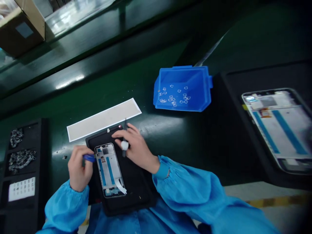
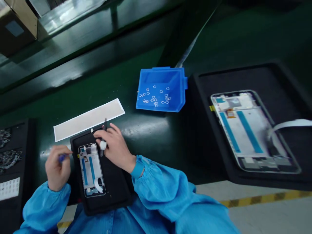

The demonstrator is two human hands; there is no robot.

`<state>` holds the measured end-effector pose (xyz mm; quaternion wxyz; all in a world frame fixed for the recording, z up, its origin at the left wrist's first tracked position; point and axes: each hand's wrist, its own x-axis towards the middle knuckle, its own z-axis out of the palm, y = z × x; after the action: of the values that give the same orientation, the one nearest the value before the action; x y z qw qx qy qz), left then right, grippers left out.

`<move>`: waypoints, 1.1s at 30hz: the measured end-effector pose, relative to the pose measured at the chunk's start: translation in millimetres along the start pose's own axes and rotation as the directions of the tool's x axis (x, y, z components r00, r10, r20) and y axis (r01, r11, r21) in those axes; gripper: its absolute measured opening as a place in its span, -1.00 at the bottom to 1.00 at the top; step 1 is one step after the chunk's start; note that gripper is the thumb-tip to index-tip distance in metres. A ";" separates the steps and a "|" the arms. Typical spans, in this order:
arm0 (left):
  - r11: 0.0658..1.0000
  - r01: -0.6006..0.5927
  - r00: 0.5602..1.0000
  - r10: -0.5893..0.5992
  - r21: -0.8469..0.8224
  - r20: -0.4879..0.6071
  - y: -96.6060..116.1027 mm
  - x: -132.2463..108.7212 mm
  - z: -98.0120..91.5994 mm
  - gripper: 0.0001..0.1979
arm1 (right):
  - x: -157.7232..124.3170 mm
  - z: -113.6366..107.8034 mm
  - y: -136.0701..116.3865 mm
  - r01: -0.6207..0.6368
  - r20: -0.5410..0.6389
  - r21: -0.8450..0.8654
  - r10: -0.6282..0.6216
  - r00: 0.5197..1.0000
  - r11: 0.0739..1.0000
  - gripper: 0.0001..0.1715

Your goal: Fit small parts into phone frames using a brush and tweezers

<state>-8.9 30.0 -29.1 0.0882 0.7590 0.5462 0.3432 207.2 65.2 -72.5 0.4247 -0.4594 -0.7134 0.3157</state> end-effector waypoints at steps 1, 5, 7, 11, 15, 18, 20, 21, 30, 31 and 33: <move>0.993 -0.068 0.993 0.058 0.099 0.101 -1.2 -2.9 -1.6 -0.82 | 2.7 -6.4 4.0 -0.022 -0.074 -0.005 0.021 0.997 1.000 -0.78; 0.887 -0.262 0.930 0.127 0.380 0.344 -7.0 -15.6 3.9 -0.61 | 15.0 -26.4 29.2 -0.120 -0.237 -0.156 0.081 0.968 0.980 -0.64; 0.832 -0.305 0.912 0.115 0.464 0.394 -8.8 -19.0 9.3 -0.56 | 18.3 -27.4 39.7 -0.129 -0.202 -0.245 0.080 0.976 0.961 -0.58; 0.809 -0.305 0.890 0.055 0.502 0.453 -9.1 -19.0 13.7 -0.52 | 17.4 -17.9 40.7 -0.126 -0.138 -0.251 0.094 0.986 0.960 -0.60; 0.874 -0.222 0.859 -0.034 0.431 0.511 -6.8 -11.2 5.5 -0.54 | 19.6 -19.7 32.9 -0.167 -0.212 0.047 0.173 0.962 0.985 -0.71; 0.938 -0.156 0.837 -0.041 0.309 0.546 -3.8 6.1 1.1 -0.56 | 29.5 -33.9 36.0 -0.259 -0.251 0.338 0.352 0.901 0.905 -0.56; 0.964 -0.132 0.855 -0.006 0.230 0.519 -0.1 26.3 7.6 -0.60 | 38.8 -43.6 40.7 -0.313 -0.208 0.460 0.443 0.872 0.831 -0.41; 0.967 -0.136 0.869 0.013 0.213 0.495 2.7 38.5 14.7 -0.62 | 43.5 -46.8 43.0 -0.332 -0.177 0.497 0.469 0.866 0.802 -0.37; 0.894 -0.307 0.799 0.056 0.326 0.598 29.9 100.3 92.9 -0.66 | 49.9 -40.9 55.1 -0.398 -0.118 0.498 0.514 0.849 0.771 -0.48; 0.892 -0.318 0.794 0.066 0.321 0.605 29.6 98.4 93.8 -0.67 | 47.5 -41.2 56.2 -0.405 -0.119 0.489 0.519 0.846 0.773 -0.48; 0.882 -0.342 0.783 0.077 0.324 0.617 28.2 95.0 92.4 -0.65 | 43.6 -41.9 58.4 -0.415 -0.132 0.474 0.529 0.839 0.777 -0.47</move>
<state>85.8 125.9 -43.6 0.0477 0.8851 0.4622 -0.0259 257.9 130.1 -89.3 0.5098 -0.5573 -0.4257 0.4984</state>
